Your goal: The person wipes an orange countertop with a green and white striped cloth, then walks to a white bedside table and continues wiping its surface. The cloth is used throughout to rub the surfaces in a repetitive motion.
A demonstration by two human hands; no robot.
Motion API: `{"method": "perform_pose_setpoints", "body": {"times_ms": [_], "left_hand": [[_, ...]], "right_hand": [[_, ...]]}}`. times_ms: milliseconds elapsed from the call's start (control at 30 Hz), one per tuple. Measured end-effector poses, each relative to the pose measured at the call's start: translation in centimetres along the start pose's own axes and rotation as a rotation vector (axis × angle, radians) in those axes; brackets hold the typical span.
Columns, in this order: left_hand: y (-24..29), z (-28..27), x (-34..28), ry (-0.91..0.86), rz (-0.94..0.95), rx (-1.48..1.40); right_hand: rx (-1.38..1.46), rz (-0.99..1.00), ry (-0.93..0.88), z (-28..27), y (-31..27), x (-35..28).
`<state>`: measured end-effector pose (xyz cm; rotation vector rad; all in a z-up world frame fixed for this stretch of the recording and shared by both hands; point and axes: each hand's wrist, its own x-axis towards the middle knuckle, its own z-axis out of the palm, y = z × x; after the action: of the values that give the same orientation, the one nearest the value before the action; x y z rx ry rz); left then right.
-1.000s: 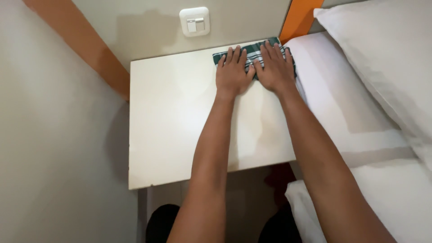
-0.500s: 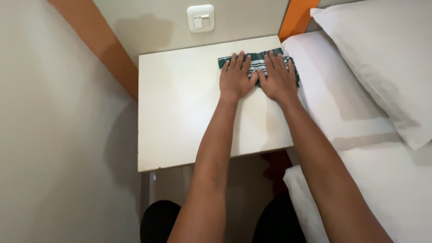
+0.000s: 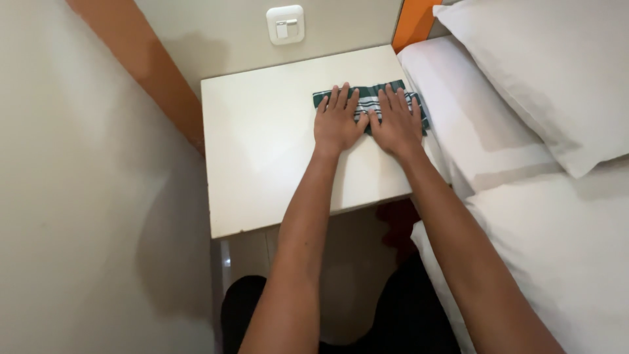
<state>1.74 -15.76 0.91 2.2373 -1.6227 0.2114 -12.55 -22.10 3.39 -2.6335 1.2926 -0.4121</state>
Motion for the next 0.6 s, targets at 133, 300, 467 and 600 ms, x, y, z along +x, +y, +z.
{"method": "perform_pose_setpoints", "body": {"times_ms": [133, 300, 467, 600], "left_hand": [[0.1, -0.7, -1.8, -0.015, 0.003, -0.052], [0.1, -1.3, -3.7, 0.018, 0.038, -0.039], [-0.1, -1.4, -3.9, -0.005, 0.046, -0.063], [0.0, -1.9, -4.2, -0.006, 0.034, -0.056]], "right_hand": [[-0.017, -0.004, 0.018, 0.0, -0.4, -1.9], [-0.027, -0.002, 0.037, 0.1, -1.0, -3.8], [-0.023, 0.029, 0.032, 0.3, -1.3, -4.3], [-0.012, 0.023, 0.034, 0.0, -1.5, -4.6]]}}
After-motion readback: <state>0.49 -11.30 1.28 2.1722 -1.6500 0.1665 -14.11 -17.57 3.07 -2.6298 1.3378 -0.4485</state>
